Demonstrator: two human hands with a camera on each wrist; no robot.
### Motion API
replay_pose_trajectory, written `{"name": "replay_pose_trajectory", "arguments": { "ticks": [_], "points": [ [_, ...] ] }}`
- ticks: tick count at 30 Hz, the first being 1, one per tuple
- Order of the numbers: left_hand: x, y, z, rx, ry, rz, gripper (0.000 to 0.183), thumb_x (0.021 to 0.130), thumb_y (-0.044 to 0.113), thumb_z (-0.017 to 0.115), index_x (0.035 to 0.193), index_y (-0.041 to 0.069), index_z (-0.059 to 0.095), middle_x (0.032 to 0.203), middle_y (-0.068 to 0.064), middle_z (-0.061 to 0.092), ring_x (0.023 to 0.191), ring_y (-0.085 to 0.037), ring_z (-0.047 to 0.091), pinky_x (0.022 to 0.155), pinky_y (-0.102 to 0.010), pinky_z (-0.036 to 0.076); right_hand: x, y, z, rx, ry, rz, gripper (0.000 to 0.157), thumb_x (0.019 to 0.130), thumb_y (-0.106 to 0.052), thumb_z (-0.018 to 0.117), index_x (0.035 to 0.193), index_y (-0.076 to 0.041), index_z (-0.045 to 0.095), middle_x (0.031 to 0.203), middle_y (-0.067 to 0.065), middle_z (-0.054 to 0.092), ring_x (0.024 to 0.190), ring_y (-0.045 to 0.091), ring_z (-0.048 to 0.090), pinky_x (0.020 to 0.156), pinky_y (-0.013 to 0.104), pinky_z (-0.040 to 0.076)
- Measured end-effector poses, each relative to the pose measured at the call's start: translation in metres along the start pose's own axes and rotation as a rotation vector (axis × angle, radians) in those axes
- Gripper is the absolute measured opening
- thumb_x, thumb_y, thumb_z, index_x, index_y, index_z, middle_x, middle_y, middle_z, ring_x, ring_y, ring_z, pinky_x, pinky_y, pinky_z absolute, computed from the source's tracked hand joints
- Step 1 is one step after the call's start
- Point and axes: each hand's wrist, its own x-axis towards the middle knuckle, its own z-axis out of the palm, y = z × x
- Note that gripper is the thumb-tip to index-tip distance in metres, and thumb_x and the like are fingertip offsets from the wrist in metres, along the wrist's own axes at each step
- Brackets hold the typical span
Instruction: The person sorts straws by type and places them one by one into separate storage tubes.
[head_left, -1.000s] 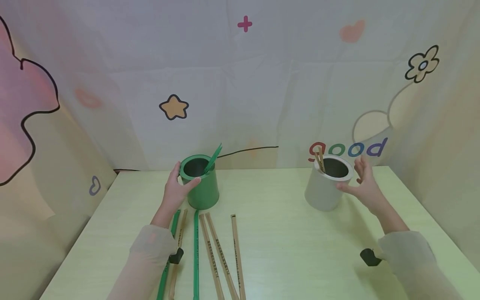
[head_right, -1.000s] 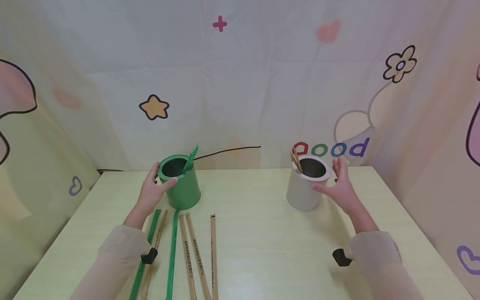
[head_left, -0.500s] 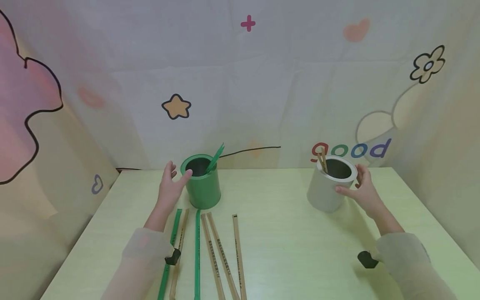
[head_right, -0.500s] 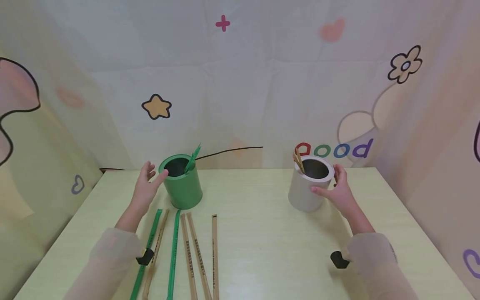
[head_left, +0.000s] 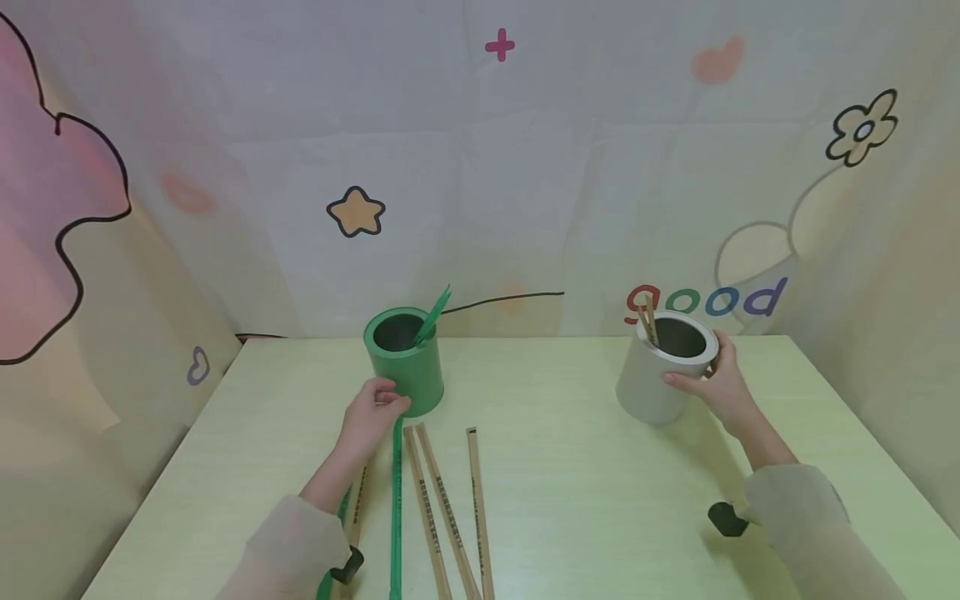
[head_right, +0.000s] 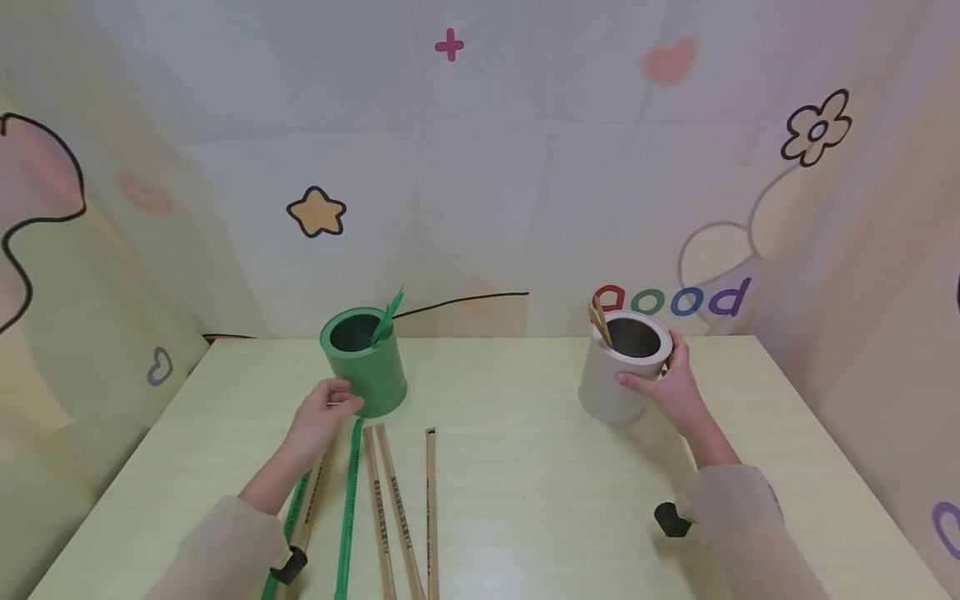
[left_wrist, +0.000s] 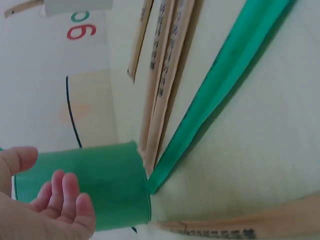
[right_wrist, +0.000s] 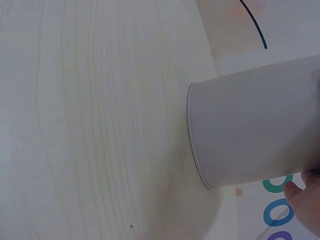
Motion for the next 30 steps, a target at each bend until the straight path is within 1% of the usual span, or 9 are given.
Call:
{"name": "replay_pose_trajectory", "arguments": {
  "ticks": [2, 5, 7, 12, 17, 22, 25, 28, 30],
  "points": [
    [-0.005, -0.001, 0.007, 0.033, -0.063, 0.037, 0.037, 0.086, 0.019, 0.055, 0.117, 0.002, 0.046, 0.107, -0.014, 0.055, 0.099, -0.024, 0.053, 0.08, -0.034, 0.045, 0.0, -0.001, 0.001, -0.001, 0.006, -0.006, 0.093, 0.078, -0.01, 0.066, 0.138, -0.008, -0.005, 0.142, 0.023, 0.006, 0.132, 0.039, 0.006, 0.106, 0.056, 0.006],
    [-0.012, -0.002, 0.017, 0.065, -0.127, 0.085, 0.033, 0.085, 0.016, 0.057, 0.113, 0.0, 0.051, 0.102, -0.011, 0.059, 0.095, -0.023, 0.055, 0.076, -0.032, 0.048, -0.001, -0.001, 0.002, -0.019, 0.022, -0.013, 0.092, 0.077, -0.012, 0.067, 0.139, -0.007, -0.002, 0.141, 0.023, 0.01, 0.13, 0.038, 0.011, 0.105, 0.057, 0.009],
    [-0.015, -0.002, 0.023, 0.09, -0.16, 0.098, 0.031, 0.084, 0.016, 0.057, 0.111, 0.0, 0.054, 0.099, -0.009, 0.06, 0.092, -0.021, 0.056, 0.073, -0.031, 0.048, -0.001, -0.002, 0.002, -0.029, 0.026, -0.013, 0.092, 0.077, -0.014, 0.067, 0.139, -0.007, -0.001, 0.141, 0.022, 0.01, 0.129, 0.037, 0.012, 0.105, 0.057, 0.011],
    [-0.018, -0.007, 0.037, 0.138, -0.234, 0.084, 0.028, 0.084, 0.017, 0.058, 0.108, 0.002, 0.056, 0.098, -0.006, 0.061, 0.088, -0.017, 0.056, 0.071, -0.029, 0.048, -0.001, -0.001, 0.002, -0.043, 0.033, 0.0, 0.091, 0.078, -0.015, 0.067, 0.139, -0.006, 0.0, 0.14, 0.022, 0.012, 0.128, 0.036, 0.015, 0.105, 0.055, 0.014],
    [-0.017, -0.013, 0.049, 0.199, -0.285, 0.132, 0.028, 0.083, 0.019, 0.059, 0.105, 0.002, 0.058, 0.094, -0.006, 0.062, 0.086, -0.018, 0.056, 0.066, -0.027, 0.047, 0.0, 0.0, 0.001, -0.05, 0.031, -0.005, 0.091, 0.078, -0.013, 0.066, 0.138, -0.004, -0.002, 0.14, 0.024, 0.012, 0.128, 0.038, 0.014, 0.105, 0.056, 0.015],
    [-0.019, -0.017, 0.059, 0.217, -0.335, 0.153, 0.028, 0.083, 0.021, 0.06, 0.104, 0.002, 0.058, 0.09, -0.006, 0.062, 0.078, -0.015, 0.057, 0.062, -0.025, 0.046, 0.001, 0.0, 0.0, -0.056, 0.033, -0.002, 0.092, 0.078, -0.012, 0.066, 0.139, -0.004, -0.003, 0.141, 0.024, 0.012, 0.129, 0.038, 0.013, 0.105, 0.056, 0.013],
    [-0.02, -0.017, 0.065, 0.234, -0.362, 0.171, 0.027, 0.083, 0.019, 0.059, 0.104, 0.002, 0.057, 0.089, -0.007, 0.062, 0.072, -0.014, 0.059, 0.06, -0.025, 0.046, 0.001, 0.0, 0.0, -0.062, 0.031, 0.007, 0.092, 0.078, -0.013, 0.066, 0.139, -0.004, -0.003, 0.141, 0.024, 0.011, 0.129, 0.038, 0.013, 0.105, 0.056, 0.014],
    [-0.02, -0.016, 0.071, 0.266, -0.362, 0.176, 0.031, 0.082, 0.019, 0.06, 0.107, 0.001, 0.054, 0.086, -0.005, 0.062, 0.068, -0.012, 0.057, 0.057, -0.024, 0.044, 0.002, 0.0, 0.0, -0.071, 0.03, 0.011, 0.092, 0.079, -0.014, 0.066, 0.139, -0.004, -0.003, 0.141, 0.023, 0.012, 0.128, 0.038, 0.015, 0.104, 0.057, 0.016],
    [-0.019, -0.016, 0.075, 0.278, -0.354, 0.164, 0.037, 0.081, 0.021, 0.062, 0.11, 0.001, 0.051, 0.083, -0.004, 0.063, 0.065, -0.012, 0.055, 0.054, -0.024, 0.043, 0.002, 0.0, 0.0, -0.076, 0.029, 0.012, 0.092, 0.079, -0.015, 0.066, 0.139, -0.005, -0.003, 0.141, 0.023, 0.012, 0.128, 0.038, 0.015, 0.104, 0.057, 0.016]
  ]
}}
